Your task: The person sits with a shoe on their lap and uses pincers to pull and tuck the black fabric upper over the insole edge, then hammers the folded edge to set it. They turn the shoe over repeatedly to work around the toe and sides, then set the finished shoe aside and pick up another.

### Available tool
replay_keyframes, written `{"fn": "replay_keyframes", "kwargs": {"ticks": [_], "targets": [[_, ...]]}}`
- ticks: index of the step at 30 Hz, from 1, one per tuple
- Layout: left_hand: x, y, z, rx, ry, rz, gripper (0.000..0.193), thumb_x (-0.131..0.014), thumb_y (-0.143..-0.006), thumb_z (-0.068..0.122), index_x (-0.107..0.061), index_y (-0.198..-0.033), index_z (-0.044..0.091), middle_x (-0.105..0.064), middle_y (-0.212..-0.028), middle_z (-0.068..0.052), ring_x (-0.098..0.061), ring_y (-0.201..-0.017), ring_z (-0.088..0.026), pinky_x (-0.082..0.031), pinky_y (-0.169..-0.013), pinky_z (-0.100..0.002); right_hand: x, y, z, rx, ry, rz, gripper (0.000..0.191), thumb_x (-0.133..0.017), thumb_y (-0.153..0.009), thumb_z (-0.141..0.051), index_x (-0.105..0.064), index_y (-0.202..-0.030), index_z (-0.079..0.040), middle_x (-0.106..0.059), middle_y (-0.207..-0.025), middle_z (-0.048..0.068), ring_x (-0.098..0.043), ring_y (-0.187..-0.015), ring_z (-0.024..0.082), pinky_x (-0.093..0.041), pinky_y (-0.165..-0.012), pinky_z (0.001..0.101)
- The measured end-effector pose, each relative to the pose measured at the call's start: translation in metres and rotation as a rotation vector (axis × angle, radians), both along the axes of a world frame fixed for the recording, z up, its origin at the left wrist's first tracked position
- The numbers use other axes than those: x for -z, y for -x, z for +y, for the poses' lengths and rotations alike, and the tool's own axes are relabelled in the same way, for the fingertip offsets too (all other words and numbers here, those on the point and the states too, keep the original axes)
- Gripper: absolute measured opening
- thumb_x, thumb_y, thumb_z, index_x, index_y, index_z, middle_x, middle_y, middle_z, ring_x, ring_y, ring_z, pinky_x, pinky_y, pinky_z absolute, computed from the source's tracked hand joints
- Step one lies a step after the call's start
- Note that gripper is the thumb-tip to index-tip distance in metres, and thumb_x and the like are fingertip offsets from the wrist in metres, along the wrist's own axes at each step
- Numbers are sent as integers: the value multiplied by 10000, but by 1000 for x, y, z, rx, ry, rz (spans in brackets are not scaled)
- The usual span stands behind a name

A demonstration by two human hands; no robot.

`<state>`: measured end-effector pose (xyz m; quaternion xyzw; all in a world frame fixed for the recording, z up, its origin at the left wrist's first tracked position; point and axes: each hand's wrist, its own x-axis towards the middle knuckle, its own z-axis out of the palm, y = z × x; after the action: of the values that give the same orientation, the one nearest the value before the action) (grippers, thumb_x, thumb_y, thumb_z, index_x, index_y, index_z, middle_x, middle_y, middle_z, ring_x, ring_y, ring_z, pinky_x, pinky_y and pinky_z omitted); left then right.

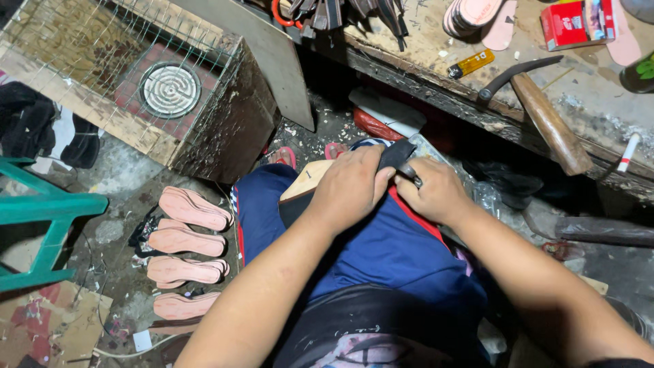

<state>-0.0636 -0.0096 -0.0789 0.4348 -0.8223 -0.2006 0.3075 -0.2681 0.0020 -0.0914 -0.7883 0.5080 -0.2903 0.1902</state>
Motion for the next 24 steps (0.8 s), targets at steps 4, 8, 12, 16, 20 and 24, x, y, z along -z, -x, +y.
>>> {"fn": "replay_keyframes", "kwargs": {"ticks": [4,8,12,16,20,24], "targets": [[-5,-6,-5,16,-45,48,403,-630,-988,269,-585,-1284,-2,-680,-1133,-208,-649,-1039,-408,-498,-924,-485,7,-1,3,50,-112,82,234,-660,-882,-262,-616,-929,-37,-674,-839,226,-655,-812,446,-525,-736,538],[-15,-1,1,-5,-66,19,402,-614,-965,268,-614,-1292,35,-688,-1048,-195,-651,-964,-404,-487,-869,-501,-12,-6,24,139,-326,352,356,-655,-861,-287,-574,-1060,-3,-680,-869,265,-668,-825,476,-525,-756,572],[-17,16,1,-90,-145,-35,294,-605,-978,282,-656,-1144,45,-698,-1002,-172,-662,-933,-386,-468,-846,-518,-29,-9,26,164,-474,365,423,-643,-865,-307,-553,-1122,15,-689,-967,276,-668,-941,477,-525,-831,553],[-15,17,10,-75,-43,-73,311,-635,-944,260,-624,-1114,0,-671,-960,-177,-656,-907,-369,-475,-852,-493,-34,3,18,32,-564,138,352,-612,-875,-281,-615,-1105,-14,-670,-1081,256,-643,-1039,431,-505,-898,498],[-14,20,19,-64,19,-80,340,-669,-902,251,-612,-1111,-11,-661,-940,-173,-651,-901,-360,-479,-844,-469,-34,15,23,71,-466,201,355,-619,-871,-237,-596,-1130,4,-661,-1109,266,-633,-1056,450,-497,-904,510],[-12,20,16,-44,25,-123,379,-678,-889,261,-602,-1121,-29,-660,-940,-182,-650,-890,-366,-481,-827,-471,-30,18,27,84,-369,411,258,-655,-895,-257,-647,-977,-13,-691,-969,244,-661,-947,451,-512,-826,535]]}}
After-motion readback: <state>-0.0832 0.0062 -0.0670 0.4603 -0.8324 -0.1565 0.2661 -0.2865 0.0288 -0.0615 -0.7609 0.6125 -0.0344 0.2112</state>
